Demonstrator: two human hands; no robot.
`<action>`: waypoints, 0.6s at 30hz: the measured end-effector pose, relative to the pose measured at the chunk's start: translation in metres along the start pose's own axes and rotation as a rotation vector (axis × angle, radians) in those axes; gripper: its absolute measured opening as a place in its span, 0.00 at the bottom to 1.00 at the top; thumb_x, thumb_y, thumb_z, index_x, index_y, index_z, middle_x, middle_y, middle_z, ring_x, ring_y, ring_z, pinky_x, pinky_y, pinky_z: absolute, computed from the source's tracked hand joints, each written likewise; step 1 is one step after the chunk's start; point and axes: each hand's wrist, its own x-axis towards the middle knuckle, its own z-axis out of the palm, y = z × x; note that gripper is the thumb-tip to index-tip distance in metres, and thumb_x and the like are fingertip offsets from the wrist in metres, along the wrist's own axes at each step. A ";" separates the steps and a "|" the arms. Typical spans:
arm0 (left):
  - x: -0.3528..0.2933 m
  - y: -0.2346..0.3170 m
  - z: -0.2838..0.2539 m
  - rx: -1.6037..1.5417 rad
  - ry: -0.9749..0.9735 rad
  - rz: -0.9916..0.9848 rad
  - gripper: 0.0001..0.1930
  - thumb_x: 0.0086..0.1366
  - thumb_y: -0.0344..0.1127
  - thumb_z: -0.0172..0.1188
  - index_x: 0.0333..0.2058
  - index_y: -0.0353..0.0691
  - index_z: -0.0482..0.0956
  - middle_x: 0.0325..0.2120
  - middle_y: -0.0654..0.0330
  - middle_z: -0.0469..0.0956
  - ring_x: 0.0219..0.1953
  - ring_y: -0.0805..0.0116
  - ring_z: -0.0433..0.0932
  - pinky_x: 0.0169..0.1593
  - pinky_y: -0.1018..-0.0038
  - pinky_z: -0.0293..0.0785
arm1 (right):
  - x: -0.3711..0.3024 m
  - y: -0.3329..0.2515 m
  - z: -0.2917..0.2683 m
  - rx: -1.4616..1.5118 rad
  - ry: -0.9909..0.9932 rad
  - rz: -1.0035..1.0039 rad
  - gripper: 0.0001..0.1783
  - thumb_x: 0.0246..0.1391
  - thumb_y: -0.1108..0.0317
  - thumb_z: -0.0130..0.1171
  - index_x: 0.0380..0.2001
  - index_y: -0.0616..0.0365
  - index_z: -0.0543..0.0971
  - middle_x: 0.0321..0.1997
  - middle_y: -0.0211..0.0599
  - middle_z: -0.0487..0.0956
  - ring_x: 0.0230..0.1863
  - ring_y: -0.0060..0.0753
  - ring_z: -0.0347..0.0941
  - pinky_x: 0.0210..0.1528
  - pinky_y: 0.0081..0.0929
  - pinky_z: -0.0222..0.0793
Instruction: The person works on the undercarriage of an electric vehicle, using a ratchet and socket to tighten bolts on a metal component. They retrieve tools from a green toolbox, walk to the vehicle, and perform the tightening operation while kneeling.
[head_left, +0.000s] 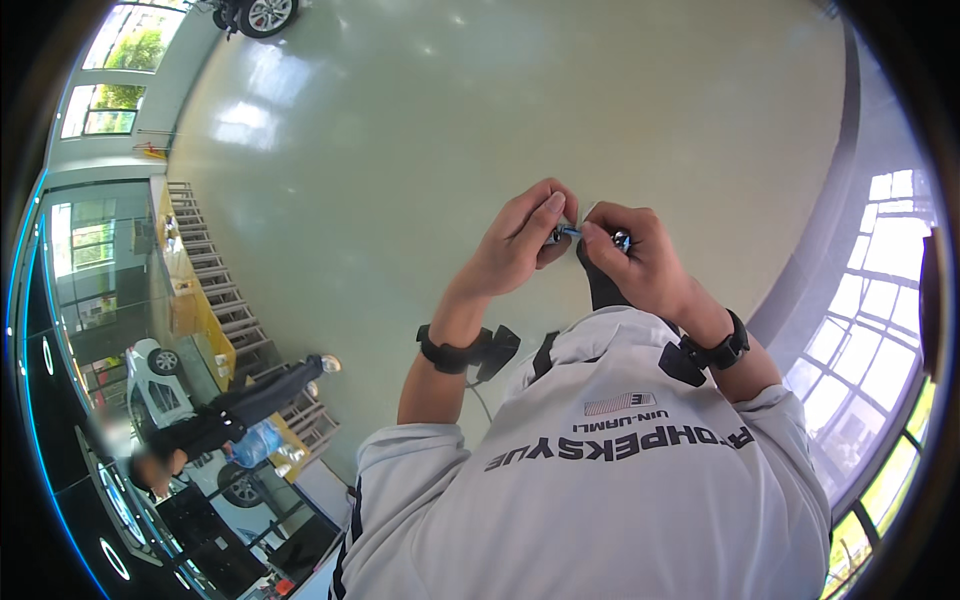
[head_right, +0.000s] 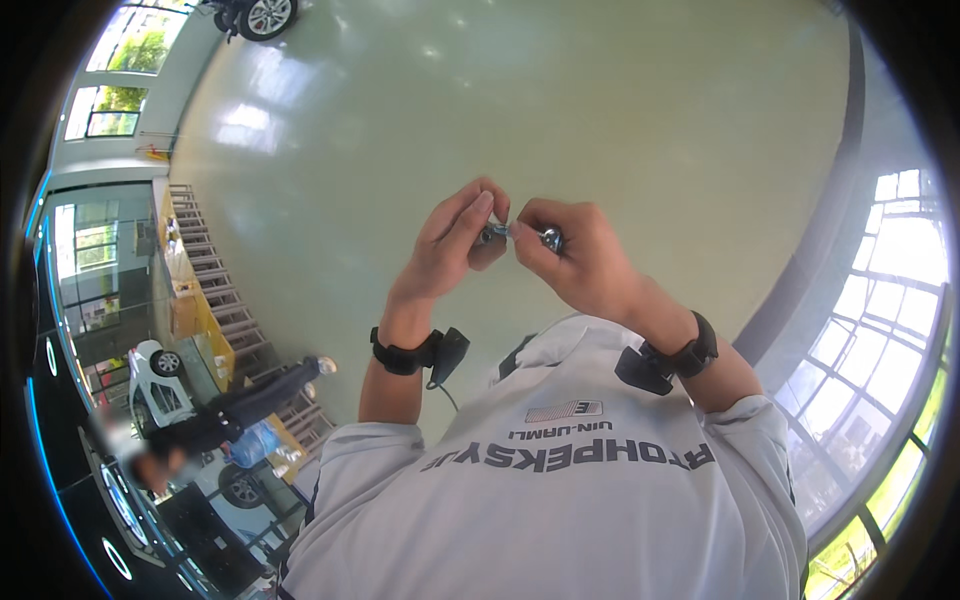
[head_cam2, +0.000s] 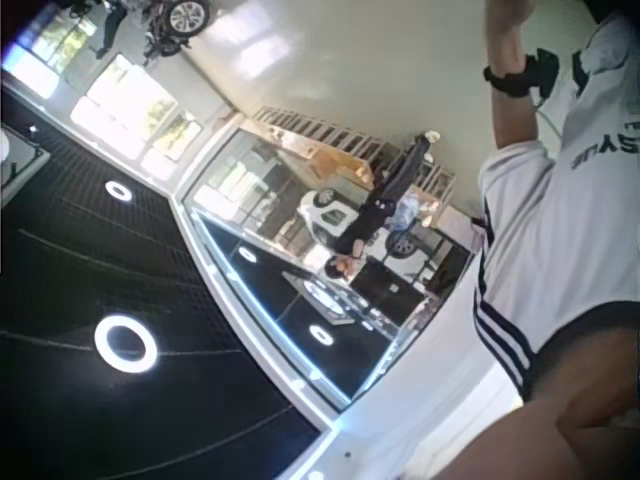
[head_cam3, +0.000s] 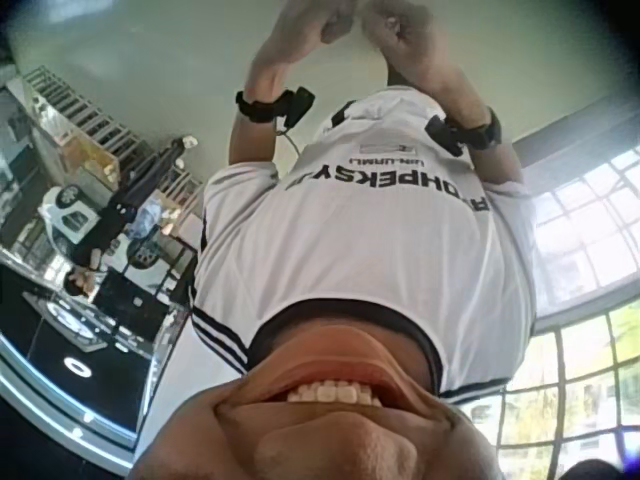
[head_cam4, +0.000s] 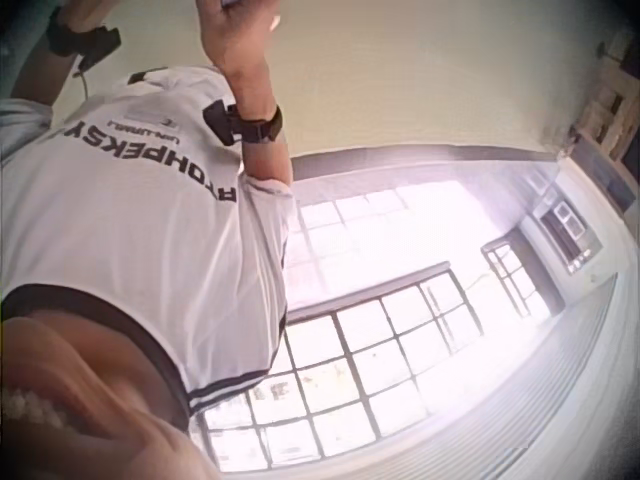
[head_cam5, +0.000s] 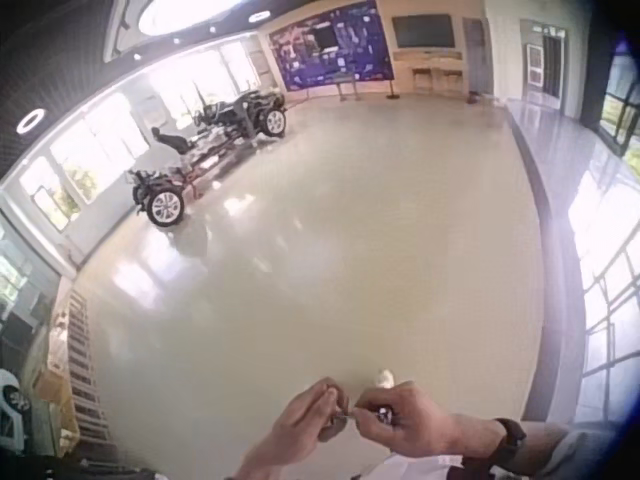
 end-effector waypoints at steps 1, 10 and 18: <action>0.030 0.006 -0.025 0.003 0.030 -0.031 0.15 0.76 0.42 0.40 0.32 0.40 0.65 0.15 0.74 0.55 0.14 0.85 0.49 0.19 0.80 0.44 | 0.042 0.007 -0.011 -0.009 -0.040 0.005 0.13 0.61 0.66 0.52 0.28 0.66 0.75 0.15 0.31 0.67 0.19 0.20 0.59 0.22 0.25 0.59; 0.247 0.118 -0.240 -0.176 0.289 -0.024 0.15 0.77 0.42 0.37 0.32 0.41 0.64 0.10 0.72 0.51 0.11 0.81 0.46 0.17 0.77 0.41 | 0.406 0.039 -0.057 0.178 -0.162 -0.133 0.13 0.61 0.66 0.53 0.27 0.66 0.75 0.16 0.32 0.68 0.19 0.20 0.59 0.22 0.24 0.59; 0.458 0.186 -0.461 -0.168 0.318 -0.008 0.14 0.75 0.39 0.40 0.30 0.40 0.66 0.13 0.73 0.53 0.13 0.84 0.49 0.18 0.79 0.42 | 0.720 0.078 -0.090 0.061 -0.233 -0.161 0.12 0.60 0.66 0.53 0.28 0.64 0.76 0.15 0.34 0.68 0.18 0.20 0.59 0.22 0.27 0.60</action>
